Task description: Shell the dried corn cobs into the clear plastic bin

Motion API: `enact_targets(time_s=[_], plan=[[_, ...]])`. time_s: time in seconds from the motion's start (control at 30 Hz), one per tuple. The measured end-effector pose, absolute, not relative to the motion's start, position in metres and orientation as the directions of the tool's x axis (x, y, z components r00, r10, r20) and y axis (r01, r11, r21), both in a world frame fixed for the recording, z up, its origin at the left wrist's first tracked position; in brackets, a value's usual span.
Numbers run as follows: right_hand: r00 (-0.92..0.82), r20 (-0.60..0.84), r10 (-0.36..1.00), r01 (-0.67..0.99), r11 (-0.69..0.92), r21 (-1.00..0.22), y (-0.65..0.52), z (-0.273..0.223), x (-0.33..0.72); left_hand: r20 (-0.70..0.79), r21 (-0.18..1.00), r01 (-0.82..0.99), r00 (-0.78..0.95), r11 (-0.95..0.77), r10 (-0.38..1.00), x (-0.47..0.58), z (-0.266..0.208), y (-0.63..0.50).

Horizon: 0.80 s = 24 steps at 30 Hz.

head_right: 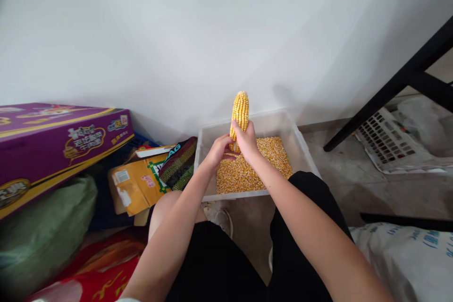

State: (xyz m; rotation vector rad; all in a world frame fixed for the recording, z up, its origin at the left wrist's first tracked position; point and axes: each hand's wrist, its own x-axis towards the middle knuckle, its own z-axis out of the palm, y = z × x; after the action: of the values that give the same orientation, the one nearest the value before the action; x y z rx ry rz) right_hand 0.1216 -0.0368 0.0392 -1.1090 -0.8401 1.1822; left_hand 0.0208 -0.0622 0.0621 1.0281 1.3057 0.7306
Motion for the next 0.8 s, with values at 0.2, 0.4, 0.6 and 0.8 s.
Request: enact_targets(time_s=[0.2,0.4,0.6,0.8], plan=[[0.211,-0.008,0.977,-0.215,0.038,-0.976,-0.039,0.039,0.122,-0.458,0.889,0.084,0.147,0.45,0.877,0.021,0.065,-0.061],[0.186,0.049,0.981,-0.132,0.075,-0.988,-0.048,0.04,0.119,-0.482,0.876,0.054,0.081,0.48,0.872,0.024,0.061,-0.061],[0.168,0.062,0.984,-0.098,0.08,-0.992,-0.049,0.034,0.115,-0.448,0.894,0.062,0.062,0.444,0.892,0.028,0.051,-0.062],[0.182,0.083,0.98,0.002,0.084,-0.996,-0.052,0.024,0.111,-0.449,0.886,0.14,0.022,0.442,0.893,0.032,0.041,-0.063]])
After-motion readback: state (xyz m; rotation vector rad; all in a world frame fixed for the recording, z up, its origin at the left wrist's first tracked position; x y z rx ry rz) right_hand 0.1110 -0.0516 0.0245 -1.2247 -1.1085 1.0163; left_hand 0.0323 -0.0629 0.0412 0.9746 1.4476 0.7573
